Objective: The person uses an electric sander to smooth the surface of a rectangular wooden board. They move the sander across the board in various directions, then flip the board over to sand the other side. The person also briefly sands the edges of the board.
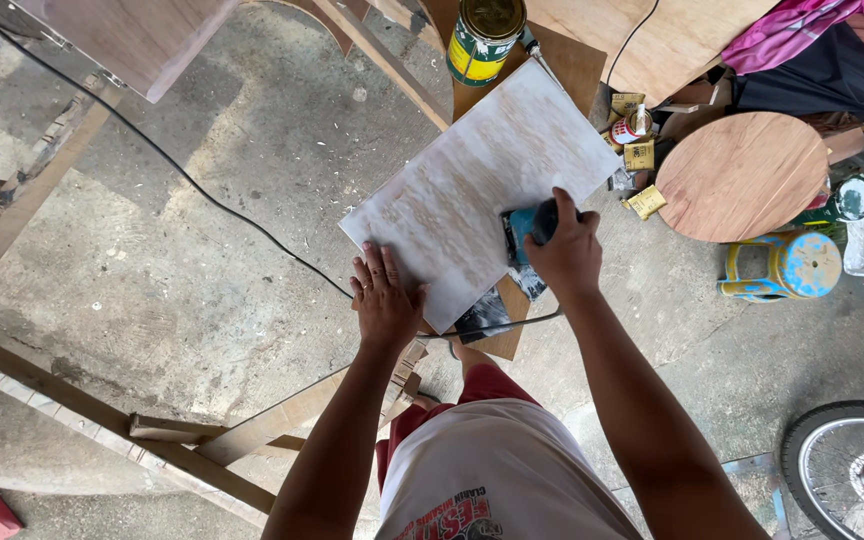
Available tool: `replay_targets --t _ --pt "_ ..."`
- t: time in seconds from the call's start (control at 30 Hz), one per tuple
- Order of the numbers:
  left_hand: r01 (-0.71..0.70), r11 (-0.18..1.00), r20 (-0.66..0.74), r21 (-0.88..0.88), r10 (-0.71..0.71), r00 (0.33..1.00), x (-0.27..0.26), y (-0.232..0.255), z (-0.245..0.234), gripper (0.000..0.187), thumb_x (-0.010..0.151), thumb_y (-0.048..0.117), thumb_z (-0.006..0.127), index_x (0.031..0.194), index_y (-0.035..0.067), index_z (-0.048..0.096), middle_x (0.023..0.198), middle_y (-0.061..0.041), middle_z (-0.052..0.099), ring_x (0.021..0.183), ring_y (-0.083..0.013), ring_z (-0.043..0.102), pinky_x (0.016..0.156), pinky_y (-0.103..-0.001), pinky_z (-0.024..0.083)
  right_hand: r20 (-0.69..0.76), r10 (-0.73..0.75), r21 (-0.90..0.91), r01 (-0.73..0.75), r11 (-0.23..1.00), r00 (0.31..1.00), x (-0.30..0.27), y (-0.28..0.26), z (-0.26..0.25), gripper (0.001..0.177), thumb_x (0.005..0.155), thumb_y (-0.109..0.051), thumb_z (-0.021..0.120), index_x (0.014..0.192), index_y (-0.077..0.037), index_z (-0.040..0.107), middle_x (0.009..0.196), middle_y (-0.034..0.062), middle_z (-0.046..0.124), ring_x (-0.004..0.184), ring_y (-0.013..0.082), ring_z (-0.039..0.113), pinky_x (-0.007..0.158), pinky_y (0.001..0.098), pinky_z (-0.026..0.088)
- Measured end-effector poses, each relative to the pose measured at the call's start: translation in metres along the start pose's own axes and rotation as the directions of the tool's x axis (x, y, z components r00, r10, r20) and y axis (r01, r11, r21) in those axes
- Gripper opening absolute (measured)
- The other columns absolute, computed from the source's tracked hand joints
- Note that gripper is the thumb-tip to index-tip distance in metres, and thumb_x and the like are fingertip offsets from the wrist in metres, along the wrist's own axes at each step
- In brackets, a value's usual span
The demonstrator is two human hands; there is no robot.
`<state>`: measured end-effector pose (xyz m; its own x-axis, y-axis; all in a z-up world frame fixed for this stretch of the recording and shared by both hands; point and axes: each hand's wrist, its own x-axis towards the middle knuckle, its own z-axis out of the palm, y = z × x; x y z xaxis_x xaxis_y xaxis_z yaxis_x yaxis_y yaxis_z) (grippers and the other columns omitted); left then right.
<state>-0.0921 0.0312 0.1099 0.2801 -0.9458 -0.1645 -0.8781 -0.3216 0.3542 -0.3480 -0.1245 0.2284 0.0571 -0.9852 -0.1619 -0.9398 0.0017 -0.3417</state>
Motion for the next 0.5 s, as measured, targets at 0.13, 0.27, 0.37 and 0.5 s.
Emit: replay_targets --t 0.13,0.27,0.37,0.5 --pt "-0.006 1.000 0.010 -0.015 0.006 1.000 0.000 0.000 -0.006 0.110 0.101 0.057 0.069 0.176 -0.001 0.014 0.183 -0.033 0.005 0.163 -0.0607 0.023 0.128 -0.072 0.030 -0.115 0.090 0.021 -0.088 0.996 0.989 0.069 0.039 -0.016 0.087 0.092 -0.032 0.084 0.167 -0.026 0.040 0.136 0.0295 0.049 0.115 0.0585 0.071 0.091 0.0694 0.061" --pt "-0.001 1.000 0.026 -0.019 0.002 1.000 -0.001 0.000 -0.006 0.110 0.102 0.062 0.064 0.177 0.000 0.012 0.183 -0.033 0.003 0.163 -0.0601 0.022 0.128 -0.071 0.030 -0.231 0.172 0.049 -0.165 0.985 0.958 0.131 0.065 -0.021 0.082 0.091 -0.030 0.083 0.161 -0.028 0.040 0.134 0.0274 0.047 0.115 0.0584 0.071 0.094 0.0685 0.060" --pt "-0.014 1.000 0.006 -0.016 0.014 1.000 -0.002 -0.003 -0.001 0.111 0.102 0.064 0.061 0.177 0.000 0.011 0.183 -0.033 0.004 0.162 -0.0603 0.023 0.127 -0.071 0.031 -0.256 0.233 0.066 -0.223 0.973 0.938 0.172 0.074 -0.023 0.079 0.091 -0.029 0.081 0.159 -0.027 0.041 0.136 0.0267 0.045 0.116 0.0582 0.071 0.099 0.0671 0.059" --pt "-0.029 1.000 -0.014 -0.007 0.029 0.999 -0.001 -0.003 -0.001 0.109 0.102 0.065 0.060 0.177 0.000 0.012 0.182 -0.034 0.007 0.161 -0.0605 0.025 0.126 -0.070 0.033 -0.269 0.233 0.073 -0.221 0.973 0.935 0.218 0.073 -0.018 0.079 0.091 -0.028 0.083 0.158 -0.026 0.041 0.137 0.0320 0.043 0.114 0.0606 0.071 0.099 0.0688 0.058"
